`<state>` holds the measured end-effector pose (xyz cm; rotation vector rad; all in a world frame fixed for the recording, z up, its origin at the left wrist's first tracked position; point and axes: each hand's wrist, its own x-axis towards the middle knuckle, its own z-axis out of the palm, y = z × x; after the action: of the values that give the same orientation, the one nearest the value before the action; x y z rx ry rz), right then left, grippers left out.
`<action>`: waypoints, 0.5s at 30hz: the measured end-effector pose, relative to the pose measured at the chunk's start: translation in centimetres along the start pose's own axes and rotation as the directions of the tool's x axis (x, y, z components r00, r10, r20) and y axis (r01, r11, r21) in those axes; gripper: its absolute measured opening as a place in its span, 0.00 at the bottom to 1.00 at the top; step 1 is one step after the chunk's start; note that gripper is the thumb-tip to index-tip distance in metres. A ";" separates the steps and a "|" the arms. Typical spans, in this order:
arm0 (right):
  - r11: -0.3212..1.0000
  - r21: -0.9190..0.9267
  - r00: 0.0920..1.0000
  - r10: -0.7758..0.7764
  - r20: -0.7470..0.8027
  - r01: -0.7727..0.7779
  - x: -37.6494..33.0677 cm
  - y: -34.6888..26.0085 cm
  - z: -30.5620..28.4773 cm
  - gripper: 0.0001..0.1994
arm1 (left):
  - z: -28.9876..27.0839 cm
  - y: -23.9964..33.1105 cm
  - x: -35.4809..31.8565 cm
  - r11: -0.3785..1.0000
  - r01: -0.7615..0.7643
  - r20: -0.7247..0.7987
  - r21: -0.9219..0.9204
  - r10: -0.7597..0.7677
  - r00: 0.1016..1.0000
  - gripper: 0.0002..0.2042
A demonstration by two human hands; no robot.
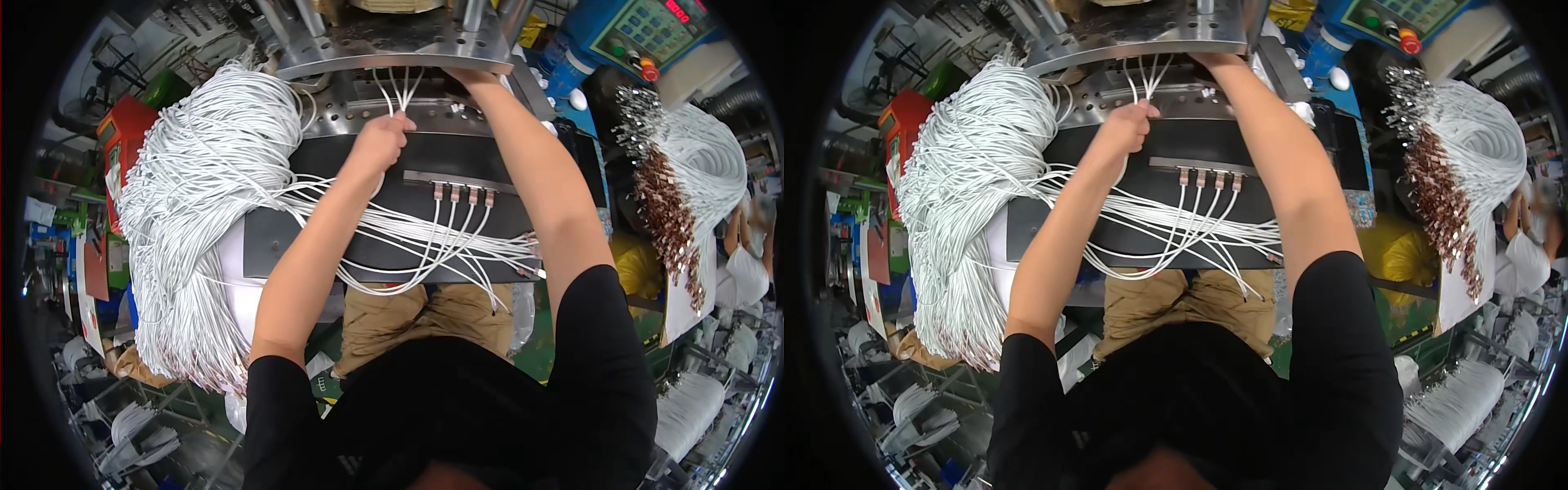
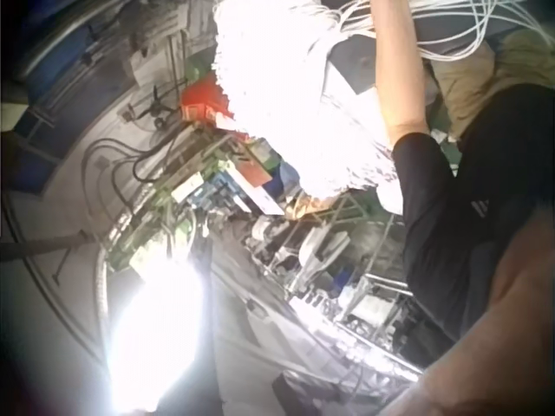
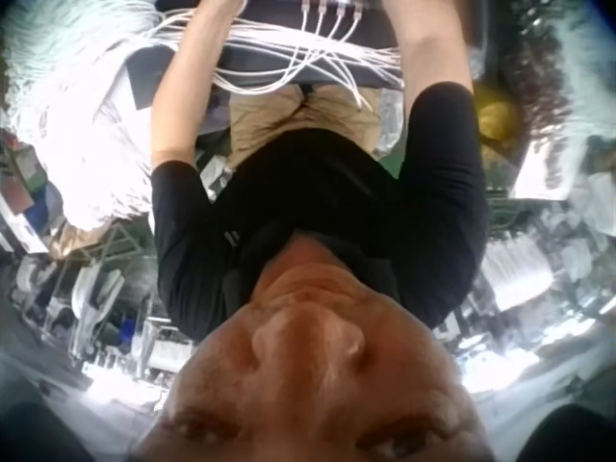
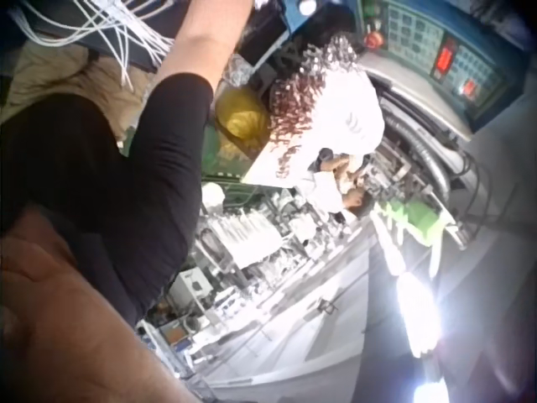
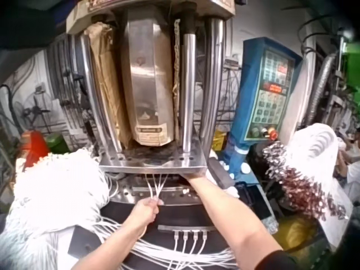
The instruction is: Organizing and grouping white wire harnesses at a manual assembly station.
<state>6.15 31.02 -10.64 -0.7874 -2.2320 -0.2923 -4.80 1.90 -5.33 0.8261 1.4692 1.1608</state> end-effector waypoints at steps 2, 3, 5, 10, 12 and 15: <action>1.000 0.028 0.999 0.000 0.045 -0.002 0.9 -3.4 -1.1 0.17 | -2.0 -0.4 -2.1 1.000 -0.025 -0.102 0.013 0.026 0.994 0.15; 0.997 0.011 0.994 -0.082 -0.078 0.083 0.7 -2.7 -1.5 0.16 | -1.9 0.4 -2.9 0.981 -0.110 -0.049 0.160 0.119 0.992 0.15; 0.987 -0.005 0.967 -0.160 -0.199 0.162 0.2 -2.2 -2.3 0.16 | -1.4 2.8 -5.8 0.862 -0.271 0.089 0.429 0.258 0.962 0.15; 0.992 0.081 0.989 -0.087 -0.121 0.097 -0.8 -2.6 -5.1 0.15 | -11.1 11.0 -12.4 0.368 -0.396 -0.188 0.841 0.886 0.424 0.15; 0.948 0.312 0.997 0.041 0.060 -0.057 -1.7 -3.2 -5.9 0.16 | -19.3 12.6 -11.6 0.385 -0.119 -0.316 0.915 0.869 0.380 0.19; 0.736 0.620 0.962 0.210 0.173 -0.272 -4.6 -9.0 -12.0 0.16 | -29.6 8.8 -13.2 0.253 0.515 -0.536 0.819 0.659 0.529 0.22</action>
<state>9.92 16.81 -5.24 -0.6952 -2.0653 0.6284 -31.39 -14.69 6.77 1.2166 3.3107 0.4607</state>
